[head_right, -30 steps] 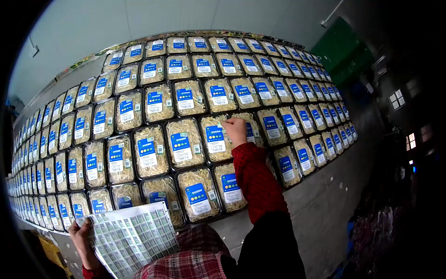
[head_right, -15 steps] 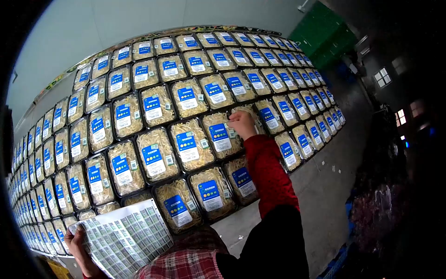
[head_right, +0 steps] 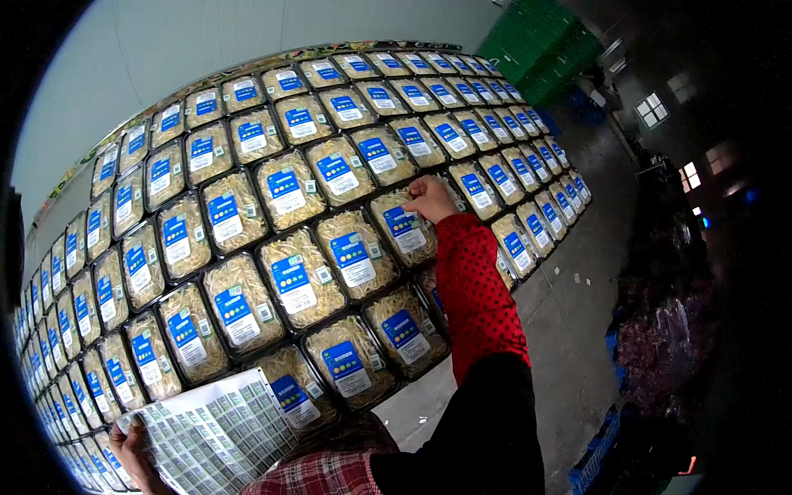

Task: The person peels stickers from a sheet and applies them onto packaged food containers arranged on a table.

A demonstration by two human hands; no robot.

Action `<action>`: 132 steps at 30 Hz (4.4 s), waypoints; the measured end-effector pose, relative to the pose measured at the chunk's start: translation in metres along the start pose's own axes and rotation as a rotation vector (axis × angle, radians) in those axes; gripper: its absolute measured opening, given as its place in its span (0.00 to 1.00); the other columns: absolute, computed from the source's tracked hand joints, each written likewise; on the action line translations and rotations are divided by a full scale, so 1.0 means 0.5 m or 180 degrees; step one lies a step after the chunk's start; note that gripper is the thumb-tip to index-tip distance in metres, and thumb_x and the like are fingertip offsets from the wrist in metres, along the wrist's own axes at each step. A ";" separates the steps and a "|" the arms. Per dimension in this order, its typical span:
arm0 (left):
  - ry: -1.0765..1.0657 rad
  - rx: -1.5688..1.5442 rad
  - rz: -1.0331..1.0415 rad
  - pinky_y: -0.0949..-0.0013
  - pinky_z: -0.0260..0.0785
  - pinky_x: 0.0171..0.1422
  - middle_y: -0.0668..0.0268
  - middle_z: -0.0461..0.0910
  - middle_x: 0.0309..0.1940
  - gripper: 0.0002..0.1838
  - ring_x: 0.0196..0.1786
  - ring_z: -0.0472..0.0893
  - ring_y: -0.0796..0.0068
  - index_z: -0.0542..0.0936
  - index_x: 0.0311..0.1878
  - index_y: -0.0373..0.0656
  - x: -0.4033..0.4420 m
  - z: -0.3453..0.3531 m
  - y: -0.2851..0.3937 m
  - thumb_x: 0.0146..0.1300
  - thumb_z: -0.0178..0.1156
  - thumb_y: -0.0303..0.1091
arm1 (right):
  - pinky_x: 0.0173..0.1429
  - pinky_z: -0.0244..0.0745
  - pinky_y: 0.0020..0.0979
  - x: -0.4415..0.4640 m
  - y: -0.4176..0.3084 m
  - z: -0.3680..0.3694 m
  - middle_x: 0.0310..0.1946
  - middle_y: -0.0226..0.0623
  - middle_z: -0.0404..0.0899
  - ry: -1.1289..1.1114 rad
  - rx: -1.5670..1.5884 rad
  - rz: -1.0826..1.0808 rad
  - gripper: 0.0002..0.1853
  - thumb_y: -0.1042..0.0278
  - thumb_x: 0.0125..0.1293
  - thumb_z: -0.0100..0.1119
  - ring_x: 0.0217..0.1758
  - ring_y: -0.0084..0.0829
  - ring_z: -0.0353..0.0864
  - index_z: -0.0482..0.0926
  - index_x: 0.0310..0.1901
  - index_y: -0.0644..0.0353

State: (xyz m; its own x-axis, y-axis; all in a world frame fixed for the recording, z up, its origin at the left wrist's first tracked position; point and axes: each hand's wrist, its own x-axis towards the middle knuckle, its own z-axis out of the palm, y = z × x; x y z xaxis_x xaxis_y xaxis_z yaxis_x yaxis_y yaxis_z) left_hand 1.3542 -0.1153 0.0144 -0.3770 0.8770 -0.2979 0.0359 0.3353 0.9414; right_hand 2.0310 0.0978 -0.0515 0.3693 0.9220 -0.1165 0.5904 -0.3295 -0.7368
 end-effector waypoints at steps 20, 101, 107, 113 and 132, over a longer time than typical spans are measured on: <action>0.0140 0.0260 -0.0139 0.73 0.70 0.36 0.65 0.79 0.30 0.09 0.30 0.76 0.76 0.77 0.39 0.36 0.016 0.014 -0.053 0.57 0.64 0.28 | 0.43 0.75 0.33 0.166 0.141 -0.122 0.41 0.38 0.78 0.0140 -0.0819 0.0101 0.24 0.83 0.42 0.63 0.42 0.32 0.78 0.76 0.47 0.65; 0.0170 0.0205 0.0154 0.74 0.41 0.24 0.81 0.58 0.16 0.24 0.23 0.52 0.90 0.62 0.16 0.44 -0.396 0.068 -0.156 0.66 0.61 0.34 | 0.35 0.75 0.44 -0.637 -0.165 0.441 0.25 0.46 0.81 -0.0133 -0.1191 -0.1121 0.11 0.61 0.51 0.67 0.31 0.50 0.82 0.81 0.27 0.60; 0.0190 -0.0046 0.0135 0.78 0.48 0.26 0.80 0.65 0.18 0.19 0.24 0.58 0.90 0.71 0.20 0.40 -0.413 0.072 -0.131 0.67 0.60 0.34 | 0.28 0.71 0.30 -0.521 -0.004 0.287 0.24 0.40 0.81 -0.0072 0.1145 -0.0445 0.15 0.68 0.47 0.75 0.23 0.31 0.79 0.78 0.27 0.66; -0.0075 0.0156 0.0244 0.74 0.40 0.26 0.82 0.57 0.16 0.24 0.23 0.51 0.89 0.61 0.17 0.44 -0.404 0.119 -0.134 0.66 0.61 0.34 | 0.36 0.76 0.38 -0.522 0.012 0.324 0.29 0.45 0.82 0.0420 0.0291 -0.0992 0.12 0.72 0.47 0.71 0.32 0.43 0.83 0.76 0.31 0.60; -0.0729 0.0106 0.0317 0.79 0.53 0.28 0.79 0.70 0.19 0.13 0.23 0.62 0.90 0.76 0.26 0.39 -0.398 0.335 -0.046 0.64 0.64 0.35 | 0.47 0.75 0.43 -0.303 0.168 -0.028 0.39 0.46 0.75 0.0227 -0.1043 -0.1240 0.28 0.74 0.37 0.77 0.44 0.49 0.78 0.73 0.42 0.62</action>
State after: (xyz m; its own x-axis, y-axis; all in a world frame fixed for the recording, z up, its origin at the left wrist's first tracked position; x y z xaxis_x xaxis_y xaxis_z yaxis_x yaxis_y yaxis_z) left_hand 1.5832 -0.2401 0.0258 -0.1506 0.9601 -0.2355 0.0943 0.2511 0.9634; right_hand 2.0348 -0.0725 -0.0866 0.1183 0.9767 0.1792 0.8836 -0.0213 -0.4677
